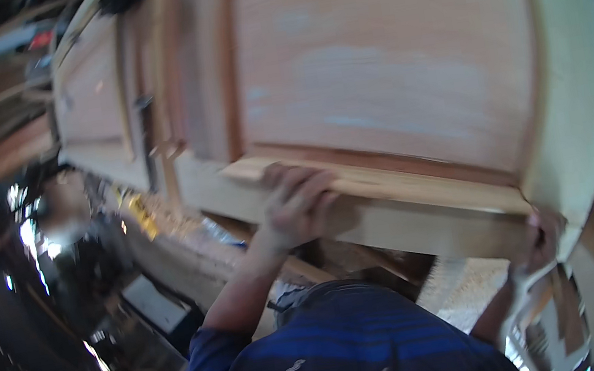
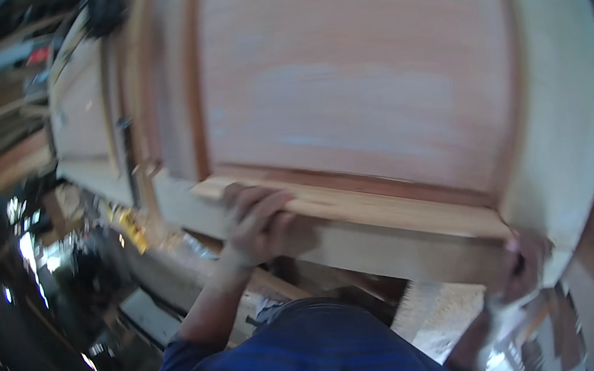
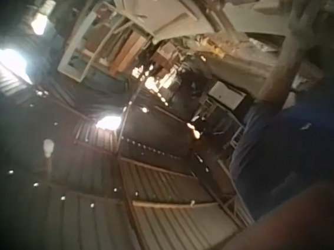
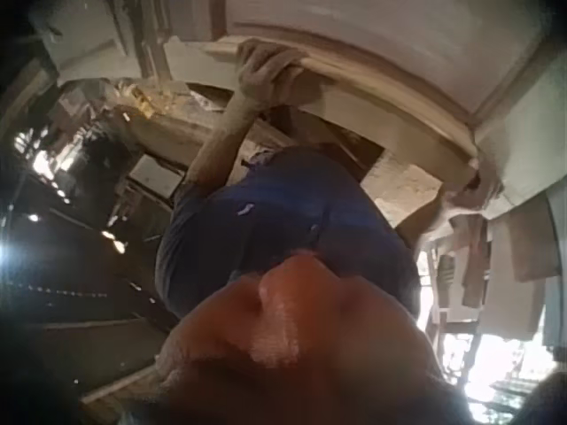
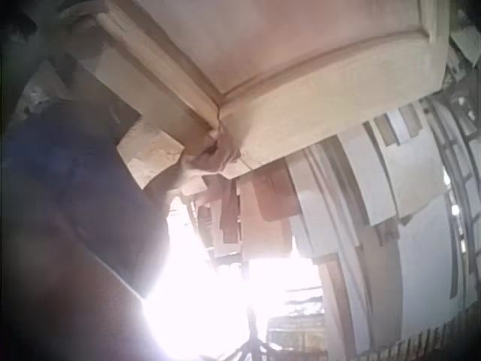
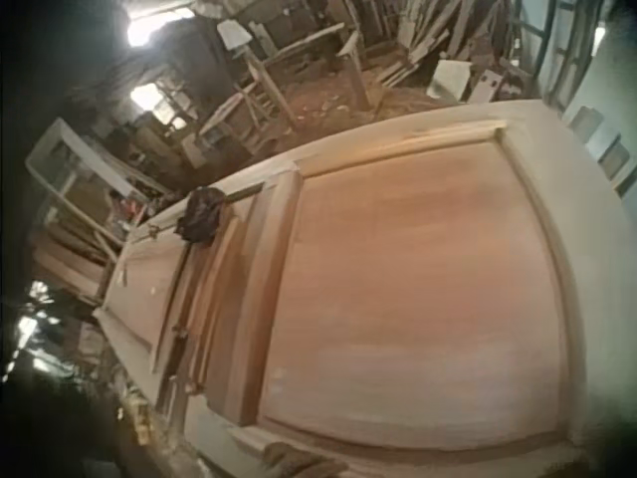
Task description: The person cuts a wooden strip using a miter saw, applies glue to it, and attaches it to a wooden door frame, securing it with a hammer and nails.
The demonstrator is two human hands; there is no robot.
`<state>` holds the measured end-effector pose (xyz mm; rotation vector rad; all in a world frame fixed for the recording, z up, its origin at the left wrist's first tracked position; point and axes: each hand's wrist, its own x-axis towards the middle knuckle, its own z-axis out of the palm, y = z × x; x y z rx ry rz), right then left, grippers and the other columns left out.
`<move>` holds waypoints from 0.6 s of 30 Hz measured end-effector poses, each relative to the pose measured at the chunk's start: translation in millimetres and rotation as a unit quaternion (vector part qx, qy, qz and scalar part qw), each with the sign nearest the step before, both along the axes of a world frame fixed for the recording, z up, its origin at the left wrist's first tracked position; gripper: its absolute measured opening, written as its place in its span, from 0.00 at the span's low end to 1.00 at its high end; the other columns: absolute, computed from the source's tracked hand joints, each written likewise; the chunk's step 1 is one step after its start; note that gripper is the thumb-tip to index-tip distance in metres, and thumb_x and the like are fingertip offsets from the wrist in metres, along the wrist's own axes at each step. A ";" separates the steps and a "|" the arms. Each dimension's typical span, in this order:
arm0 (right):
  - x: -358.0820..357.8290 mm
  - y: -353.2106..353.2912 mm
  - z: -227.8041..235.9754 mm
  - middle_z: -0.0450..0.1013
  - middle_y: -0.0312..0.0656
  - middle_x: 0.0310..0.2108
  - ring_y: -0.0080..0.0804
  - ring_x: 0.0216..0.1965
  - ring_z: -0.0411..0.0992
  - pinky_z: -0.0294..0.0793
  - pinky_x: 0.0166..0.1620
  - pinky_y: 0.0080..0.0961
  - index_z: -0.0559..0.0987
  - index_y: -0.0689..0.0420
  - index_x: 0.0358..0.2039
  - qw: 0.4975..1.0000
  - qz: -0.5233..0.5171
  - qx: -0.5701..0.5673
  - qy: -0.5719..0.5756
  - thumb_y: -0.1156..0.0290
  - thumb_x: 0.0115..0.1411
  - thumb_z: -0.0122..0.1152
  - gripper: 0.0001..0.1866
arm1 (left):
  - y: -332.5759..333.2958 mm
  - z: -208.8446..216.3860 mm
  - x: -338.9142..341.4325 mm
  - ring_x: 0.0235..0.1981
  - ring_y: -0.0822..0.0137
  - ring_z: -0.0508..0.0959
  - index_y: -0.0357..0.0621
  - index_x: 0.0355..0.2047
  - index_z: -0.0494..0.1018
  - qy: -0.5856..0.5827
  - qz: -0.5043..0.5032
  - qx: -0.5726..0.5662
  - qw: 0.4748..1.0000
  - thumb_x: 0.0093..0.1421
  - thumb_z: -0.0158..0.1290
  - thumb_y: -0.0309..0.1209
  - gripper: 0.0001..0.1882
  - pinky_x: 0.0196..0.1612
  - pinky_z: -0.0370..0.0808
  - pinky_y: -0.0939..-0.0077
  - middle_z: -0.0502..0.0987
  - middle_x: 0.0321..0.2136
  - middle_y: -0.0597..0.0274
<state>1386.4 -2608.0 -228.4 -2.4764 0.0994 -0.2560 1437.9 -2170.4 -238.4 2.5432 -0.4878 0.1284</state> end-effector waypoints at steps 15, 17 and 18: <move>-17.3 -22.7 -23.9 0.70 0.41 0.37 0.35 0.42 0.68 0.69 0.52 0.35 0.74 0.62 0.35 0.993 -0.102 0.034 0.041 0.74 0.74 0.54 0.08 | 25.3 9.0 -0.4 0.49 0.65 0.80 0.51 0.54 0.81 0.113 0.014 -0.105 0.988 0.63 0.67 0.36 0.20 0.55 0.73 0.63 0.81 0.46 0.69; -24.1 -38.4 -29.4 0.71 0.41 0.38 0.35 0.43 0.68 0.69 0.53 0.35 0.75 0.63 0.36 0.994 -0.093 0.031 0.047 0.74 0.74 0.54 0.08 | 27.8 10.1 0.4 0.49 0.66 0.80 0.51 0.55 0.81 0.117 0.013 -0.111 0.987 0.63 0.67 0.35 0.20 0.55 0.73 0.64 0.81 0.47 0.69; -25.2 -41.2 -29.1 0.71 0.41 0.39 0.34 0.43 0.68 0.69 0.54 0.35 0.76 0.63 0.37 0.993 -0.101 0.034 0.053 0.73 0.75 0.53 0.08 | 27.5 9.4 0.3 0.50 0.66 0.80 0.50 0.56 0.81 0.120 0.007 -0.114 0.986 0.63 0.66 0.35 0.20 0.55 0.73 0.64 0.80 0.47 0.69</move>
